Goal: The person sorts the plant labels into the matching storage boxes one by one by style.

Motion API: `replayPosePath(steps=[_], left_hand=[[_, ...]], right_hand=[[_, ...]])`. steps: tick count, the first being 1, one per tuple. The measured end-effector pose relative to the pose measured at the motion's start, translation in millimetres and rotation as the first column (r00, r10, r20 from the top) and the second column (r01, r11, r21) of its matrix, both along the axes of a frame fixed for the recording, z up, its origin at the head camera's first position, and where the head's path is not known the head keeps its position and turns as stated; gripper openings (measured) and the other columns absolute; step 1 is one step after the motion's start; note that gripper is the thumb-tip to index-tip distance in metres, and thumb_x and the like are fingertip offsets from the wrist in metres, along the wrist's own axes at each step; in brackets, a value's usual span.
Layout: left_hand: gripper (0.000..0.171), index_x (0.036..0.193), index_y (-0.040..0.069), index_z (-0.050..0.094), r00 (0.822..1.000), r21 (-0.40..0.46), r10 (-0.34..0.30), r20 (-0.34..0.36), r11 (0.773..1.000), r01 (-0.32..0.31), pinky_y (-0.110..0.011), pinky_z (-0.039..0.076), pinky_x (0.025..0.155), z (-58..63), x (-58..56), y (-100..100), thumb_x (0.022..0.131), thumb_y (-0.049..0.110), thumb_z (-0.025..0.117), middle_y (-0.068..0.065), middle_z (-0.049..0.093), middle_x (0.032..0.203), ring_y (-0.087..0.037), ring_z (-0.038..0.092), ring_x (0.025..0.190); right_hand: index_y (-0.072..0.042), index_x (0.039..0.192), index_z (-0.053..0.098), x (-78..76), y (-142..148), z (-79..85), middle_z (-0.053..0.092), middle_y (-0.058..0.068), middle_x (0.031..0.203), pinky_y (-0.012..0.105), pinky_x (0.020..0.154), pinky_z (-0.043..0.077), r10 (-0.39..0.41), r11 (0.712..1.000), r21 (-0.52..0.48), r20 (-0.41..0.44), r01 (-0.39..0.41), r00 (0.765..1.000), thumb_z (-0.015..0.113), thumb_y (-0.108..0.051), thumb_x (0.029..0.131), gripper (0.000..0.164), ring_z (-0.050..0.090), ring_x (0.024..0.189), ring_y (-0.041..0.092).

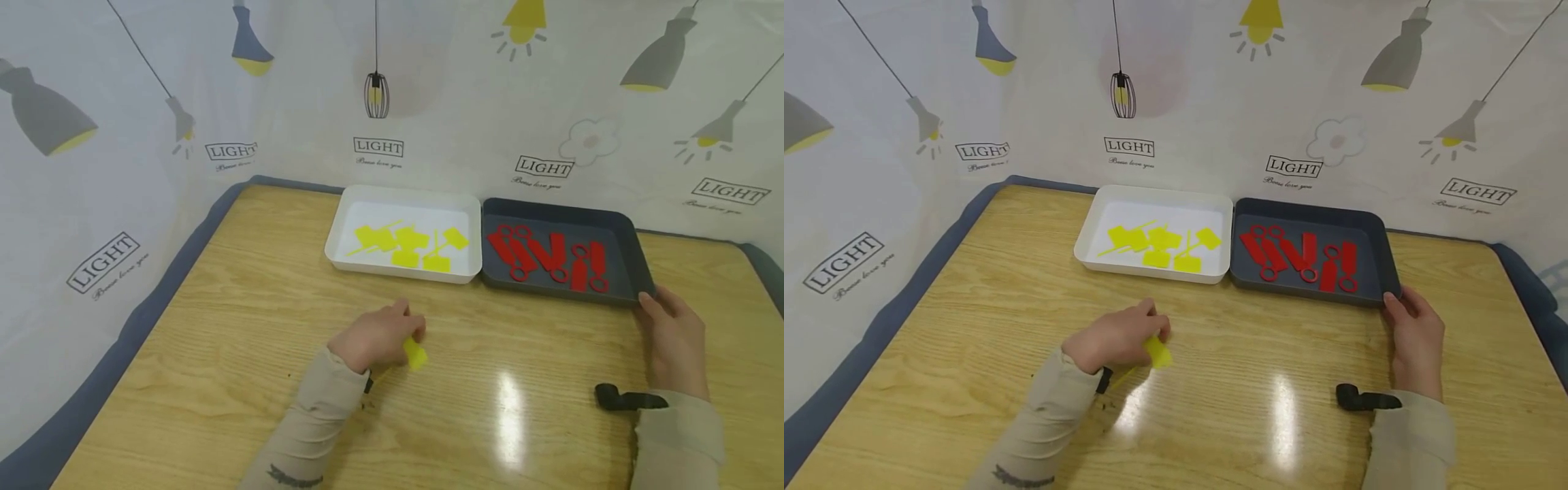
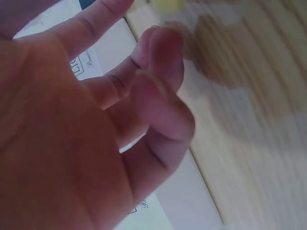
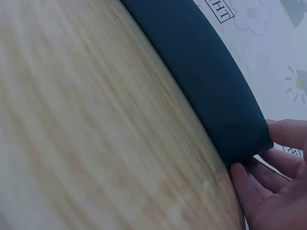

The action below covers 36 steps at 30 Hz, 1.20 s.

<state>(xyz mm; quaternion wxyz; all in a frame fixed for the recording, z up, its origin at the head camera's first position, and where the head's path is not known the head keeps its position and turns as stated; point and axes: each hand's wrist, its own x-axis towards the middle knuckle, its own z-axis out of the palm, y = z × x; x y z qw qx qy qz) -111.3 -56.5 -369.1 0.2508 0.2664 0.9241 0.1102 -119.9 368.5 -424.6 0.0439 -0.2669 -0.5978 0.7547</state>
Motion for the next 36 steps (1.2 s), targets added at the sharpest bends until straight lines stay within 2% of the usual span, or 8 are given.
replayPosePath(steps=[5, 12, 22, 25, 31, 36], left_hand=[[0.025, 0.091, 0.021, 0.056, 1.000, -0.007, 0.026, -0.002, 1.000, -0.026, -0.024, 0.041, 0.059, 0.3, -2.4, -1.4, 0.073, 0.017, 0.073, 0.004, 0.038, 0.088, -0.011, 0.047, 0.072], [0.022, 0.087, 0.018, 0.053, 1.000, -0.021, 0.027, -0.010, 0.999, -0.027, -0.025, 0.040, 0.056, -0.1, -4.8, -0.7, 0.073, 0.014, 0.070, 0.003, 0.041, 0.084, -0.012, 0.046, 0.067], [0.022, 0.086, 0.017, 0.054, 0.997, 0.027, 0.076, 0.008, 0.997, -0.076, -0.025, 0.041, 0.058, 0.0, -6.3, -4.4, 0.072, 0.013, 0.070, 0.007, 0.050, 0.076, -0.012, 0.048, 0.067], [0.017, 0.088, 0.016, 0.057, 0.998, 0.030, 0.064, -0.008, 0.998, -0.063, -0.025, 0.040, 0.059, -0.4, -7.0, -5.9, 0.074, 0.013, 0.067, 0.006, 0.053, 0.075, -0.011, 0.047, 0.068], [0.016, 0.098, 0.016, 0.062, 0.998, 0.006, 0.047, -0.035, 0.999, -0.047, -0.026, 0.045, 0.068, 2.7, -9.2, -9.7, 0.083, 0.013, 0.059, 0.003, 0.062, 0.093, -0.010, 0.053, 0.078], [0.020, 0.107, 0.014, 0.060, 0.997, 0.038, 0.077, -0.019, 0.996, -0.076, -0.030, 0.046, 0.078, 6.5, -11.1, -15.1, 0.088, 0.014, 0.053, 0.001, 0.062, 0.104, -0.012, 0.056, 0.090]], right_hand=[[-0.011, 0.138, 0.031, -1.4, 0.7, 0.0, 0.029, 0.000, 0.138, 0.009, 0.079, 0.043, -0.008, 1.000, -0.002, -0.002, 0.008, 1.000, 0.068, -0.018, 0.078, 0.071, 0.040, 0.117, 0.006], [-0.010, 0.137, 0.034, -1.4, 2.3, -1.1, 0.038, -0.004, 0.130, 0.011, 0.081, 0.043, -0.019, 0.999, -0.038, -0.029, 0.017, 0.999, 0.069, -0.016, 0.077, 0.070, 0.040, 0.118, 0.008], [-0.011, 0.137, 0.034, -1.0, 0.6, 0.0, 0.033, -0.001, 0.136, 0.010, 0.080, 0.043, -0.015, 1.000, -0.001, -0.004, 0.015, 1.000, 0.070, -0.019, 0.076, 0.071, 0.043, 0.115, 0.005], [-0.010, 0.137, 0.034, -0.7, 0.5, 0.0, 0.033, -0.003, 0.136, 0.010, 0.080, 0.043, -0.018, 1.000, -0.010, -0.005, 0.017, 1.000, 0.070, -0.017, 0.076, 0.071, 0.042, 0.115, 0.007], [-0.010, 0.138, 0.031, 0.6, 0.4, -0.1, 0.034, -0.004, 0.134, 0.011, 0.080, 0.043, -0.003, 1.000, -0.014, -0.010, 0.003, 1.000, 0.069, -0.018, 0.077, 0.072, 0.041, 0.117, 0.008], [-0.011, 0.139, 0.030, 1.4, 0.6, -0.6, 0.036, -0.004, 0.132, 0.011, 0.079, 0.044, 0.003, 1.000, -0.012, -0.018, -0.003, 1.000, 0.069, -0.019, 0.077, 0.074, 0.042, 0.116, 0.008]])
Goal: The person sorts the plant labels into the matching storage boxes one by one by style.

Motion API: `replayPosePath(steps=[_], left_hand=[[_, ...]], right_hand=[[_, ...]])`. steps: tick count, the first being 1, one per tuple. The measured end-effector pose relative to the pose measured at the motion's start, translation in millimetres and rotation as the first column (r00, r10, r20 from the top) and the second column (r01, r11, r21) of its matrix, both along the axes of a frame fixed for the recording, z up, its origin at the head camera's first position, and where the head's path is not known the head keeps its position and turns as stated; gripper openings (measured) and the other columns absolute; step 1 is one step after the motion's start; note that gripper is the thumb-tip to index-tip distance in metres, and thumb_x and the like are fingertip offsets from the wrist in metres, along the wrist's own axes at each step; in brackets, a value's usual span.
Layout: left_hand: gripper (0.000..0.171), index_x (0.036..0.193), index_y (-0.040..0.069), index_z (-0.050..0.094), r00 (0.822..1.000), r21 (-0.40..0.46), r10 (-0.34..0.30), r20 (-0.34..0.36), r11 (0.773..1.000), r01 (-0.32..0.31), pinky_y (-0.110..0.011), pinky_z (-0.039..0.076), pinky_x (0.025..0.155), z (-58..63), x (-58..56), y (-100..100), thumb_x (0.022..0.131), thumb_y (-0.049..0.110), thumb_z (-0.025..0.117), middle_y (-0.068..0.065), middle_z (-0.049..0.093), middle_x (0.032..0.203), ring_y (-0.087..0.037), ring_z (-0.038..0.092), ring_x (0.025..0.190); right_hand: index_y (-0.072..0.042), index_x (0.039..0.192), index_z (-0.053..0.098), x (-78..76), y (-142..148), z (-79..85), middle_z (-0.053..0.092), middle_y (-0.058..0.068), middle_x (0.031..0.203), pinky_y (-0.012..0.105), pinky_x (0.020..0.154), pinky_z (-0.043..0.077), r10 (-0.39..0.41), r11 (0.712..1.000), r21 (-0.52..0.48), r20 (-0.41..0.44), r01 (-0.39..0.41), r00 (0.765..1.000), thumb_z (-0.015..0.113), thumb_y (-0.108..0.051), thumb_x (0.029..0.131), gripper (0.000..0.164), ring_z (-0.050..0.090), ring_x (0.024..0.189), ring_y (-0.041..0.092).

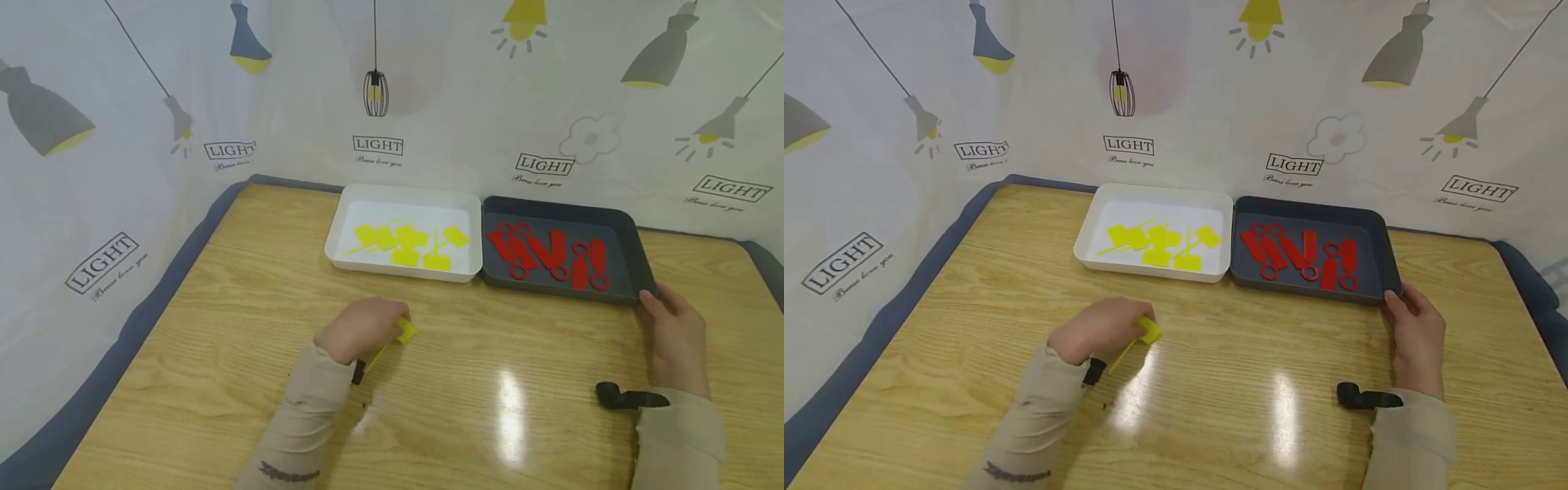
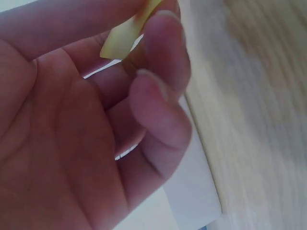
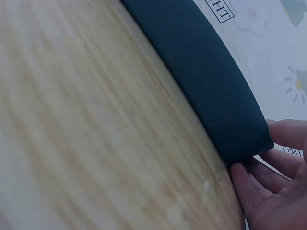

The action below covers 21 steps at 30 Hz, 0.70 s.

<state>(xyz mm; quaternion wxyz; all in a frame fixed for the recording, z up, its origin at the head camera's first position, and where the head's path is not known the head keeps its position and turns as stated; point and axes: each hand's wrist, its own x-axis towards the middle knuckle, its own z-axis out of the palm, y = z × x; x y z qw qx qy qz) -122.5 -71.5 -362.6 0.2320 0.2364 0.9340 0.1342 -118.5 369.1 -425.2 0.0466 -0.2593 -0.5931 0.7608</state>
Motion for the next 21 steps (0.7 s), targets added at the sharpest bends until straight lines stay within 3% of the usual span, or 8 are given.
replayPosePath(steps=[10, 14, 21], left_hand=[[0.021, 0.107, 0.014, 0.057, 0.998, 0.163, 0.055, -0.020, 0.985, -0.051, -0.027, 0.045, 0.078, 5.4, -6.0, -11.5, 0.089, 0.009, 0.047, 0.001, 0.060, 0.105, -0.011, 0.055, 0.090], [0.022, 0.110, 0.015, 0.057, 0.995, 0.184, 0.090, -0.038, 0.979, -0.082, -0.027, 0.045, 0.079, 9.1, -7.9, -14.8, 0.091, 0.014, 0.048, 0.001, 0.060, 0.108, -0.010, 0.054, 0.089], [0.024, 0.110, 0.016, 0.062, 0.984, 0.193, 0.147, -0.102, 0.973, -0.125, -0.031, 0.042, 0.089, 17.9, -10.7, -19.0, 0.092, 0.025, 0.049, 0.003, 0.061, 0.109, -0.014, 0.053, 0.102]], right_hand=[[-0.014, 0.139, 0.030, -0.1, -0.9, -0.2, 0.034, -0.006, 0.133, 0.012, 0.083, 0.042, -0.006, 1.000, -0.031, 0.013, 0.006, 1.000, 0.070, -0.019, 0.076, 0.075, 0.040, 0.119, 0.008], [-0.014, 0.139, 0.031, -1.6, -0.9, 0.1, 0.034, -0.005, 0.134, 0.012, 0.082, 0.042, -0.008, 1.000, -0.026, 0.011, 0.008, 1.000, 0.069, -0.018, 0.077, 0.073, 0.039, 0.120, 0.009], [-0.011, 0.139, 0.031, -2.6, -0.5, 0.0, 0.040, -0.006, 0.125, 0.012, 0.081, 0.043, -0.018, 0.999, -0.036, -0.006, 0.018, 1.000, 0.069, -0.015, 0.077, 0.072, 0.039, 0.119, 0.009]])
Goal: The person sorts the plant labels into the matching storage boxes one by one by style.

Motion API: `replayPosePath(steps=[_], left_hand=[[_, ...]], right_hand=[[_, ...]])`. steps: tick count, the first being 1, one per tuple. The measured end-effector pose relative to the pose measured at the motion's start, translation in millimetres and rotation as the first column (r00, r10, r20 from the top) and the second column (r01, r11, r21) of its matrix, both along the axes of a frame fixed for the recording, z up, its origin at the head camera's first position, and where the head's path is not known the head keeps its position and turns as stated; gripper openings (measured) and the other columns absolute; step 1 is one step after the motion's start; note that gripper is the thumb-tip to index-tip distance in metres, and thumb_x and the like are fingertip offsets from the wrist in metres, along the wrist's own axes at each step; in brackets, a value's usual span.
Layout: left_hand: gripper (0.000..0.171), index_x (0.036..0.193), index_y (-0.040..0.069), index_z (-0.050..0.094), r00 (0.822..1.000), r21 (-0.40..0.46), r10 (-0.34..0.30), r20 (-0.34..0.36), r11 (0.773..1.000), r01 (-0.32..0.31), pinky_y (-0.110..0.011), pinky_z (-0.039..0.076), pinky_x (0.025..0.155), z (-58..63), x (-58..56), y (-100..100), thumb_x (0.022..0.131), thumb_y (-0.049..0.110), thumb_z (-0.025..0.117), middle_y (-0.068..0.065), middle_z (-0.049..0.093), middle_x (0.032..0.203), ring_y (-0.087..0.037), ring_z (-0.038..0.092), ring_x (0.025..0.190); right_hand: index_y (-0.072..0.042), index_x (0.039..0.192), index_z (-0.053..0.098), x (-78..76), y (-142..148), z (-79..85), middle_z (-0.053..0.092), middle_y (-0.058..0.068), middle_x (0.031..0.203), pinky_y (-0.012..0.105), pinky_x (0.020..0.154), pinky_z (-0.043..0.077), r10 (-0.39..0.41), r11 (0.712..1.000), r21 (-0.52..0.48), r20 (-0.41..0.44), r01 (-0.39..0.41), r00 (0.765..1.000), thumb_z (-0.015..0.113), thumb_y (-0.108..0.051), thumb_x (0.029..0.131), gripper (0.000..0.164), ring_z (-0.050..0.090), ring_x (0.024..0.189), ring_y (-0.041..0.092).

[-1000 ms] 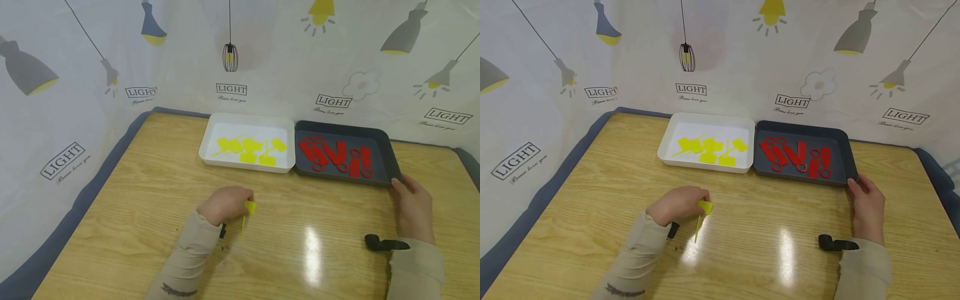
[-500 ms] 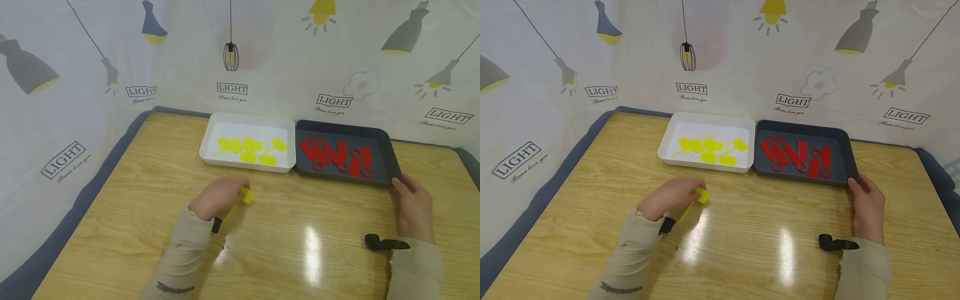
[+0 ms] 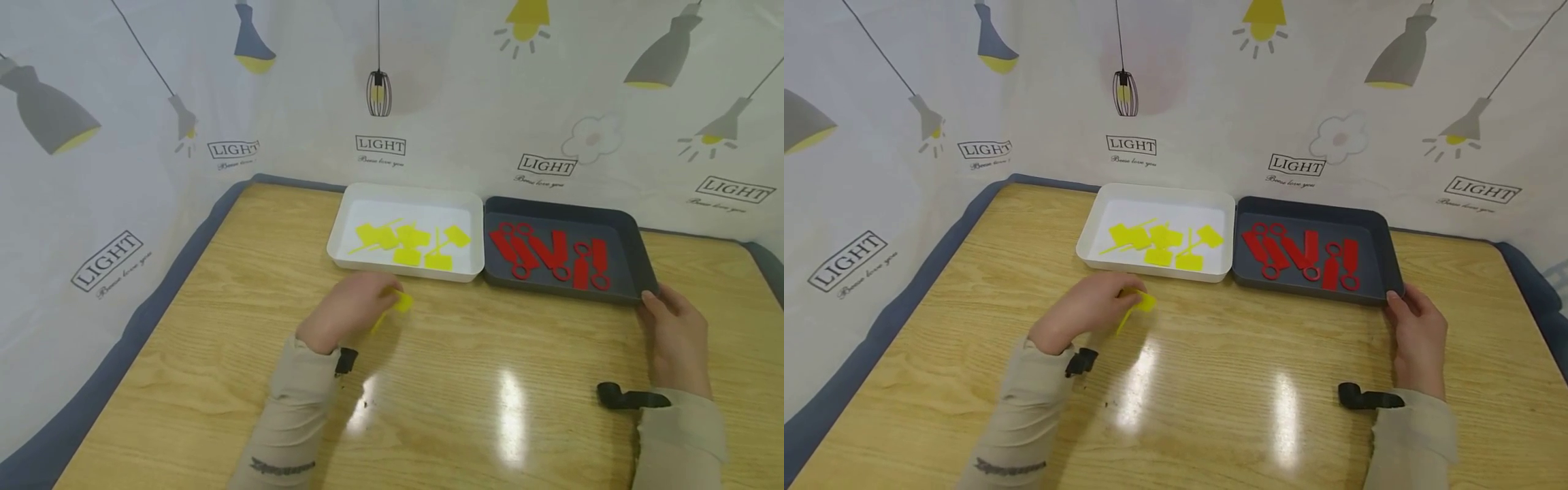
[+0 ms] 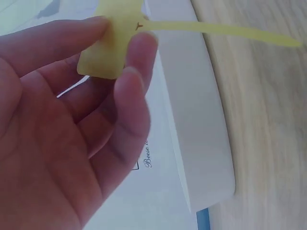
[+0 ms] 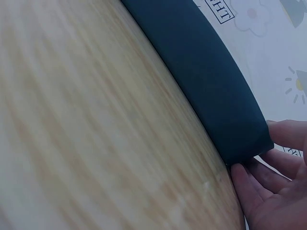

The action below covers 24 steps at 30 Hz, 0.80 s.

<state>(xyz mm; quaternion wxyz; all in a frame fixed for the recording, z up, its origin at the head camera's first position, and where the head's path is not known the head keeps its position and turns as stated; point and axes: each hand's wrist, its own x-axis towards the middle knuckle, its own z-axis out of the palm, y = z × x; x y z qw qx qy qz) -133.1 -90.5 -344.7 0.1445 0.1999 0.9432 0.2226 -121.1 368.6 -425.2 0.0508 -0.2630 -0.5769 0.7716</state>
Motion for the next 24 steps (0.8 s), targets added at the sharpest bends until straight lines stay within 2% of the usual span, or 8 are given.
replayPosePath(steps=[8, 13, 16, 21, 24], left_hand=[[0.020, 0.104, 0.017, 0.066, 1.000, 0.010, 0.009, -0.027, 1.000, -0.009, -0.028, 0.043, 0.085, 5.7, -2.5, -2.2, 0.089, 0.026, 0.055, 0.005, 0.062, 0.104, -0.011, 0.055, 0.098], [0.021, 0.103, 0.017, 0.068, 0.999, 0.027, 0.014, -0.028, 1.000, -0.014, -0.023, 0.045, 0.068, 6.6, -3.1, -3.0, 0.089, 0.027, 0.056, 0.007, 0.059, 0.093, -0.008, 0.052, 0.078], [0.021, 0.102, 0.017, 0.068, 0.999, 0.061, 0.037, -0.038, 0.998, -0.034, -0.023, 0.043, 0.061, 6.8, -3.6, -4.0, 0.089, 0.027, 0.055, 0.008, 0.056, 0.087, -0.008, 0.049, 0.071], [0.017, 0.098, 0.016, 0.067, 0.996, 0.089, 0.049, -0.072, 0.995, -0.043, -0.023, 0.044, 0.066, 5.1, -6.8, -6.2, 0.090, 0.025, 0.054, 0.008, 0.060, 0.085, -0.005, 0.052, 0.075], [0.015, 0.097, 0.016, 0.065, 0.997, 0.101, 0.046, -0.056, 0.994, -0.041, -0.024, 0.045, 0.067, 4.5, -8.2, -7.6, 0.089, 0.024, 0.054, 0.008, 0.061, 0.085, -0.006, 0.053, 0.076]], right_hand=[[-0.015, 0.139, 0.030, 2.2, 2.1, -1.7, 0.031, -0.005, 0.137, 0.012, 0.083, 0.042, 0.020, 1.000, 0.012, 0.022, -0.020, 1.000, 0.069, -0.019, 0.076, 0.075, 0.038, 0.121, 0.009], [-0.017, 0.140, 0.029, 3.1, 2.2, -1.3, 0.024, -0.004, 0.142, 0.011, 0.084, 0.041, 0.021, 0.999, 0.023, 0.042, -0.022, 0.999, 0.070, -0.022, 0.076, 0.076, 0.036, 0.122, 0.008], [-0.015, 0.140, 0.029, 2.7, 1.3, -1.0, 0.027, -0.003, 0.140, 0.012, 0.084, 0.041, 0.017, 1.000, 0.012, 0.028, -0.018, 0.999, 0.070, -0.020, 0.076, 0.076, 0.038, 0.120, 0.008], [-0.011, 0.139, 0.029, 2.3, 1.0, -1.0, 0.038, -0.005, 0.128, 0.012, 0.082, 0.043, 0.017, 1.000, 0.001, -0.007, -0.017, 1.000, 0.069, -0.015, 0.077, 0.074, 0.046, 0.111, 0.005], [-0.010, 0.139, 0.030, 1.4, 1.3, -0.7, 0.042, -0.005, 0.123, 0.013, 0.082, 0.043, 0.014, 1.000, -0.008, -0.022, -0.014, 1.000, 0.069, -0.014, 0.077, 0.073, 0.049, 0.108, 0.004]])
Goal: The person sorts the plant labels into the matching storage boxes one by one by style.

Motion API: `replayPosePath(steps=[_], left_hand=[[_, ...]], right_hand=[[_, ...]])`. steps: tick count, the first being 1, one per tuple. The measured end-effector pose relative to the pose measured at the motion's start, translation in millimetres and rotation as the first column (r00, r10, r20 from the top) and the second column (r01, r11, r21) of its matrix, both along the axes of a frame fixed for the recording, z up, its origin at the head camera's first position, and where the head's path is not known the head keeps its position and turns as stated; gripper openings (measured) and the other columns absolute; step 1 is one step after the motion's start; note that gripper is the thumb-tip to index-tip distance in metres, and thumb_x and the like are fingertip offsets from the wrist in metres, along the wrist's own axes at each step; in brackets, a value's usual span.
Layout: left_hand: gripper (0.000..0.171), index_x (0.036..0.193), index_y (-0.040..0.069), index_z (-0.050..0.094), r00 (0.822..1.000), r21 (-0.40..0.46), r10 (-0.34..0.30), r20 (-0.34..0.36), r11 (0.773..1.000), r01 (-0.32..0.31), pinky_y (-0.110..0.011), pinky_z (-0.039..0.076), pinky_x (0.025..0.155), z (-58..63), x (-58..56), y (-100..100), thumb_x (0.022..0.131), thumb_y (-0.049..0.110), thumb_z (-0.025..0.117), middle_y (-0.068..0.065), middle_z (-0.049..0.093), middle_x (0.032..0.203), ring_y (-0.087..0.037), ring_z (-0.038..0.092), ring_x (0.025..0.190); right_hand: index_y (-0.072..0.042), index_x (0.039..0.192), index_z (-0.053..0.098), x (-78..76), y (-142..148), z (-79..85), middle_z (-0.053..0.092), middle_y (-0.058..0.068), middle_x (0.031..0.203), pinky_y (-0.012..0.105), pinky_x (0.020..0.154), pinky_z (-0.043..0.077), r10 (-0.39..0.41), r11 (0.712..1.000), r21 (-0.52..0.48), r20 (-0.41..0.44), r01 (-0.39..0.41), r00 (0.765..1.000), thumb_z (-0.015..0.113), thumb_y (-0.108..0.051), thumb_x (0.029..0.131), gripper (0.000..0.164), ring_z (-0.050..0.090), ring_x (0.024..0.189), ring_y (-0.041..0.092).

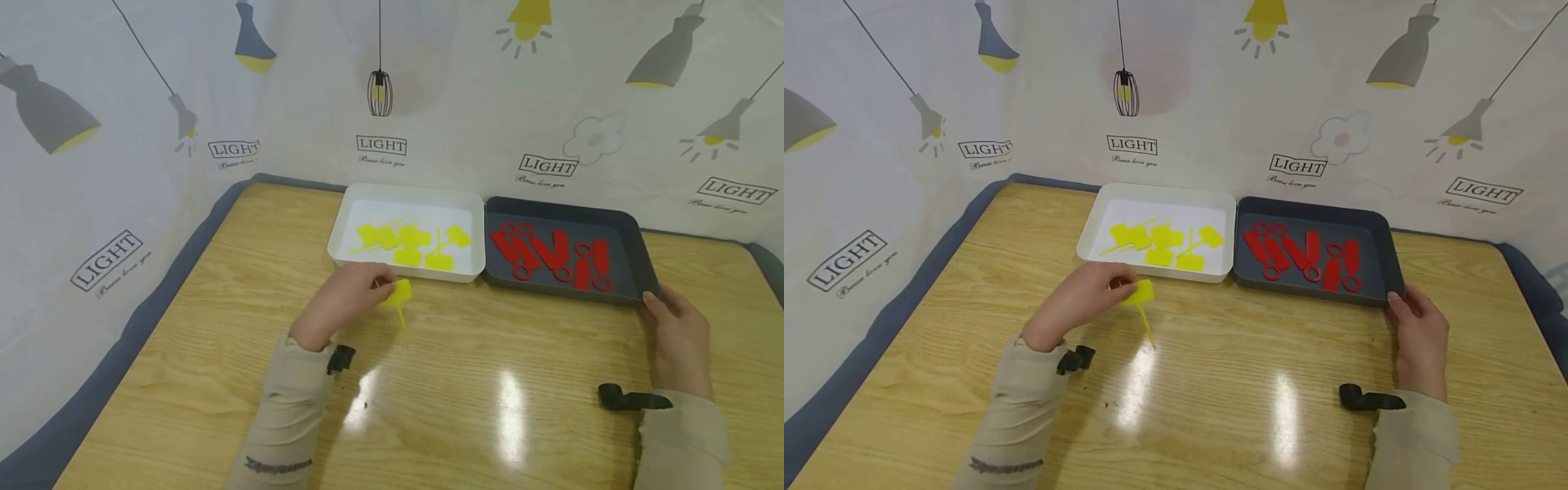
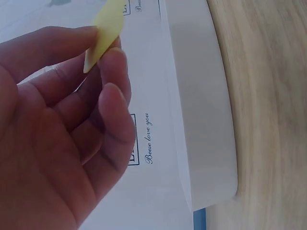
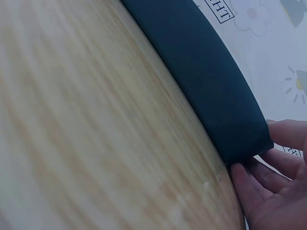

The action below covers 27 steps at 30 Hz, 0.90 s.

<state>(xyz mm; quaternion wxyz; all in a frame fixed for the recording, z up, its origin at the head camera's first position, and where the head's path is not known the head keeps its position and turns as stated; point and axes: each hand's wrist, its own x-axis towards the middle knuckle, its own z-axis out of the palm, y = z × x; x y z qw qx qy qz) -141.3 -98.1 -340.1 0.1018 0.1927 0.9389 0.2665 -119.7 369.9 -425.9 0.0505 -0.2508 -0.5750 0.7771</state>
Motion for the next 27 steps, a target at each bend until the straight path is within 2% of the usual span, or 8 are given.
replayPosePath(steps=[7, 12, 16, 21, 27], left_hand=[[0.014, 0.100, 0.015, 0.061, 1.000, 0.041, 0.009, 0.028, 0.999, -0.011, -0.025, 0.046, 0.069, -1.4, -1.8, -3.2, 0.088, 0.021, 0.056, 0.006, 0.060, 0.091, -0.009, 0.054, 0.080], [0.024, 0.113, 0.017, 0.051, 0.997, 0.089, 0.026, 0.069, 0.996, -0.032, -0.025, 0.047, 0.064, -2.6, -3.7, -2.3, 0.089, 0.017, 0.055, 0.002, 0.060, 0.094, -0.010, 0.056, 0.078], [0.031, 0.119, 0.017, 0.045, 0.995, 0.142, 0.047, 0.086, 0.988, -0.059, -0.026, 0.046, 0.058, -2.0, -3.3, -1.2, 0.089, 0.012, 0.052, -0.001, 0.060, 0.089, -0.012, 0.058, 0.070], [0.019, 0.109, 0.015, 0.050, 0.998, 0.152, 0.045, 0.040, 0.987, -0.050, -0.025, 0.046, 0.057, -0.6, -2.5, -0.9, 0.091, 0.009, 0.048, 0.001, 0.059, 0.088, -0.014, 0.059, 0.069], [0.013, 0.095, 0.017, 0.064, 1.000, 0.066, 0.020, -0.001, 0.998, -0.020, -0.024, 0.045, 0.064, -2.4, -3.6, -0.2, 0.090, 0.012, 0.053, 0.009, 0.061, 0.088, -0.006, 0.054, 0.072]], right_hand=[[-0.010, 0.137, 0.034, -2.9, -1.4, -2.2, 0.043, -0.005, 0.122, 0.013, 0.081, 0.043, -0.018, 1.000, 0.004, -0.003, 0.018, 1.000, 0.070, -0.014, 0.076, 0.071, 0.044, 0.115, 0.007], [-0.016, 0.138, 0.032, -1.3, -1.4, -4.4, 0.031, -0.003, 0.137, 0.013, 0.084, 0.042, -0.017, 1.000, 0.000, 0.025, 0.017, 1.000, 0.071, -0.017, 0.075, 0.075, 0.037, 0.121, 0.009], [-0.017, 0.139, 0.031, 0.2, -1.0, -3.5, 0.025, -0.004, 0.141, 0.013, 0.086, 0.041, -0.003, 1.000, 0.002, 0.034, 0.003, 0.999, 0.071, -0.019, 0.074, 0.076, 0.032, 0.124, 0.010], [-0.017, 0.139, 0.031, 0.7, -0.9, -2.5, 0.029, -0.005, 0.138, 0.013, 0.085, 0.041, 0.000, 1.000, 0.009, 0.034, 0.000, 0.999, 0.071, -0.020, 0.075, 0.075, 0.034, 0.124, 0.010], [-0.019, 0.139, 0.030, 1.9, -2.9, -1.5, 0.022, -0.004, 0.142, 0.013, 0.087, 0.040, 0.007, 1.000, 0.005, 0.043, -0.007, 0.999, 0.069, -0.020, 0.076, 0.074, 0.032, 0.125, 0.009]])
